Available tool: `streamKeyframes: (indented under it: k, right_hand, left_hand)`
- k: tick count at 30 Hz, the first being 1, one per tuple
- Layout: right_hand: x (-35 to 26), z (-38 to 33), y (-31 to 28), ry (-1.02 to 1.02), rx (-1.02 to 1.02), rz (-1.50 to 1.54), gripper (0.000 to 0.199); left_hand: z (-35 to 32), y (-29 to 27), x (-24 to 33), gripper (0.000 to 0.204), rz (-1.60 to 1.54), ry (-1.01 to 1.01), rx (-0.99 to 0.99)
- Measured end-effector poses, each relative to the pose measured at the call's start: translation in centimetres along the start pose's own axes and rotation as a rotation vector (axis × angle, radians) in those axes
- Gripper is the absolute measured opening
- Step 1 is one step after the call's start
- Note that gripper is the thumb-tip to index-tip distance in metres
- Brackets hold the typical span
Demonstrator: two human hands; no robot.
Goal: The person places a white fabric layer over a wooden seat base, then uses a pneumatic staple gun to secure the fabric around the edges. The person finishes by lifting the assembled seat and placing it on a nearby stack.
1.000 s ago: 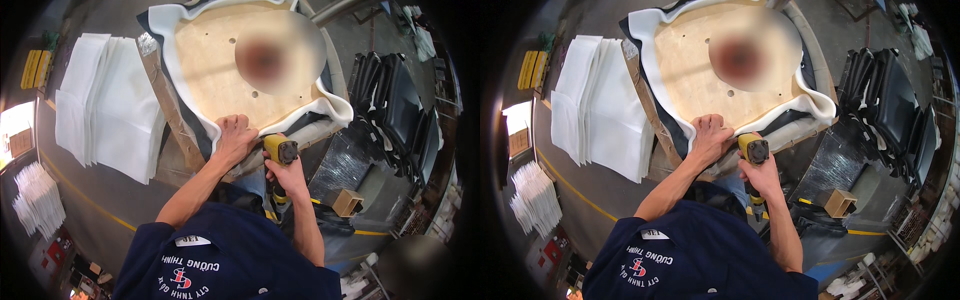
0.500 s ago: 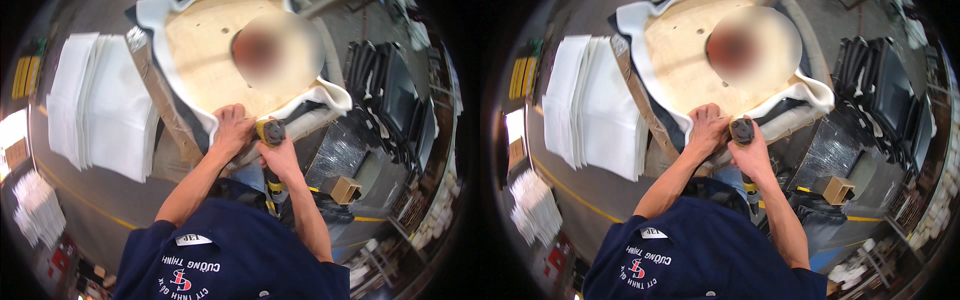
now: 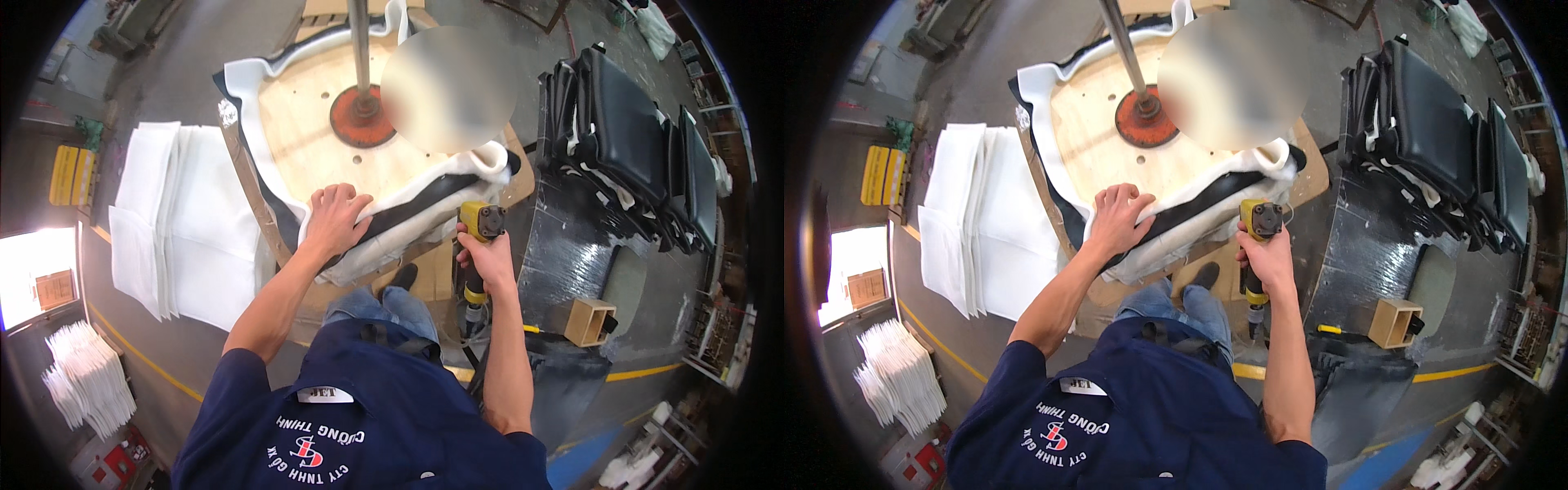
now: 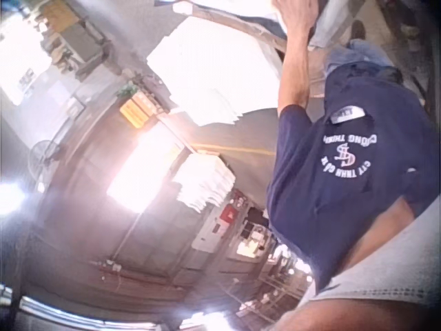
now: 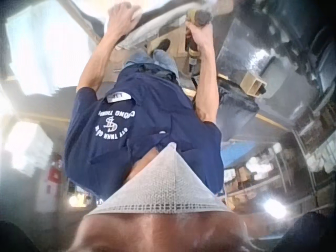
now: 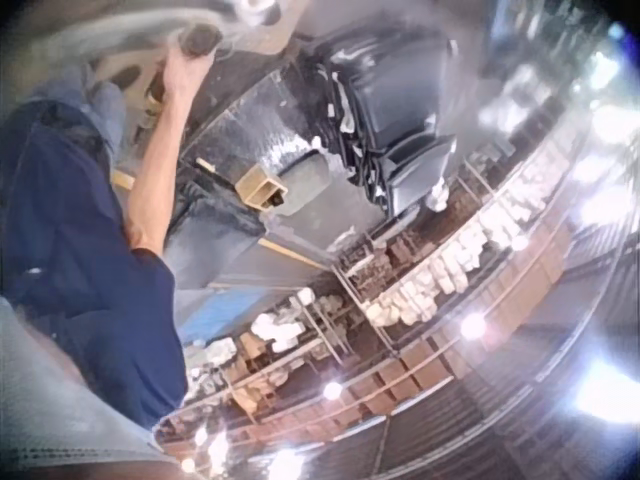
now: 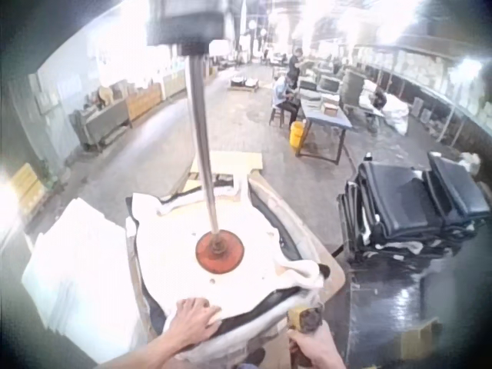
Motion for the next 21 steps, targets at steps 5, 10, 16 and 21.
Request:
streamKeyframes:
  k: [5, 10, 16, 21]
  right_hand:
    - [-0.4, 1.4, -0.7, -0.019, -0.043, 0.042, 0.020]
    - [-1.9, 4.0, 0.5, -0.001, -0.154, -0.020, 0.025]
    - [-4.2, 6.0, 1.0, 0.063, -0.149, -0.122, 0.026]
    - [-4.8, 6.8, 2.4, 0.123, -0.227, -0.202, 0.025]
  left_hand:
    - [1.4, -0.7, 5.0, 0.061, 0.100, 0.403, -0.147]
    - [5.0, 4.0, 6.8, 0.062, 0.062, 0.642, -0.245]
    - [7.3, 6.5, 6.0, 0.064, 0.043, 0.629, -0.273]
    - [7.0, 6.8, 5.5, 0.063, -0.031, 0.585, -0.258]
Point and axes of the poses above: each hand's wrist, its own z-axis towards the middle knuckle, its own y-axis out of the palm, x = y × z, the point moved 5 cm from there along z, towards the middle knuckle, and after that the axes turned 4 degrees about -y, right-handed, at the moved point
